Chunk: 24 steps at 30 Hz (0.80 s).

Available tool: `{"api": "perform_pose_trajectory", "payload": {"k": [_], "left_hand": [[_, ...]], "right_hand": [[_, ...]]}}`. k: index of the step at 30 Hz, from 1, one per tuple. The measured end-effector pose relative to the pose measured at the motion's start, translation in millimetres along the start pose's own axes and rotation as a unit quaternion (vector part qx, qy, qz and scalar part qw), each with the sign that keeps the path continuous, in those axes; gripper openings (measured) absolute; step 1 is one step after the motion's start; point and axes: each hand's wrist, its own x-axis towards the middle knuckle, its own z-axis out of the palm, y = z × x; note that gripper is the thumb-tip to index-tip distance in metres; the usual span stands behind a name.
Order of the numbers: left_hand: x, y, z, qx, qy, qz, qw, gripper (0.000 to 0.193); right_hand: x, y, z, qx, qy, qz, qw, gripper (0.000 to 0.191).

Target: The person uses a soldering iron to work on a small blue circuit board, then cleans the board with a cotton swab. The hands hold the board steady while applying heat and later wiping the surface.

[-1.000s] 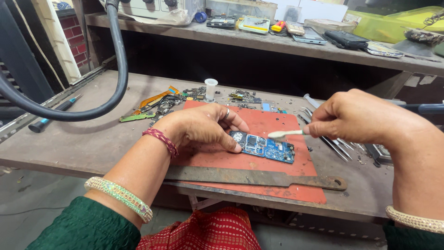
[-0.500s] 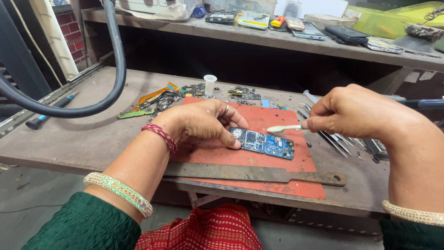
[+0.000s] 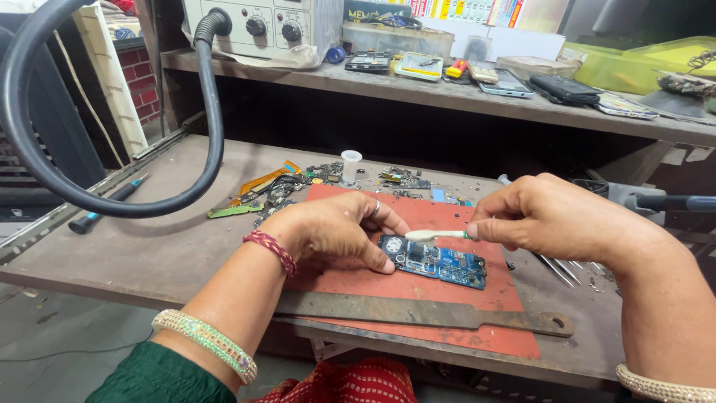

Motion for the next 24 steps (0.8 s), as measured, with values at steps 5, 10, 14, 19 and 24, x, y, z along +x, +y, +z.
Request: {"api": "perform_pose_trajectory", "payload": {"k": [5,10,14,19,24], "left_hand": [[1.7,-1.5,-3.9,-0.027,-0.015,0.003,1.000,0.054],[5.7,-4.1,-3.0,-0.034,-0.023,0.003,0.999,0.055],[7.7,-5.8,-3.6,-0.014,-0.018,0.008,1.000,0.055],[9.6,-4.9,-4.7,-0.021,-0.021,0.003,1.000,0.055],[9.0,-4.8,-3.7,0.010,-0.007,-0.001,1.000,0.054]], "right_hand": [[4.3,0.2,0.7,0.002,-0.012,-0.019,1.000,0.028],[8.3,3.0,5.0,-0.048,-0.016,0.032,0.998,0.026],[11.2,8.0,7.3,0.017,-0.018,-0.046,0.999,0.026],[12.3,9.5,5.7,-0.014,-0.025,-0.025,0.999,0.026],[12.3,10.2,6.2,0.015,-0.028,-0.068,0.997,0.026]]}}
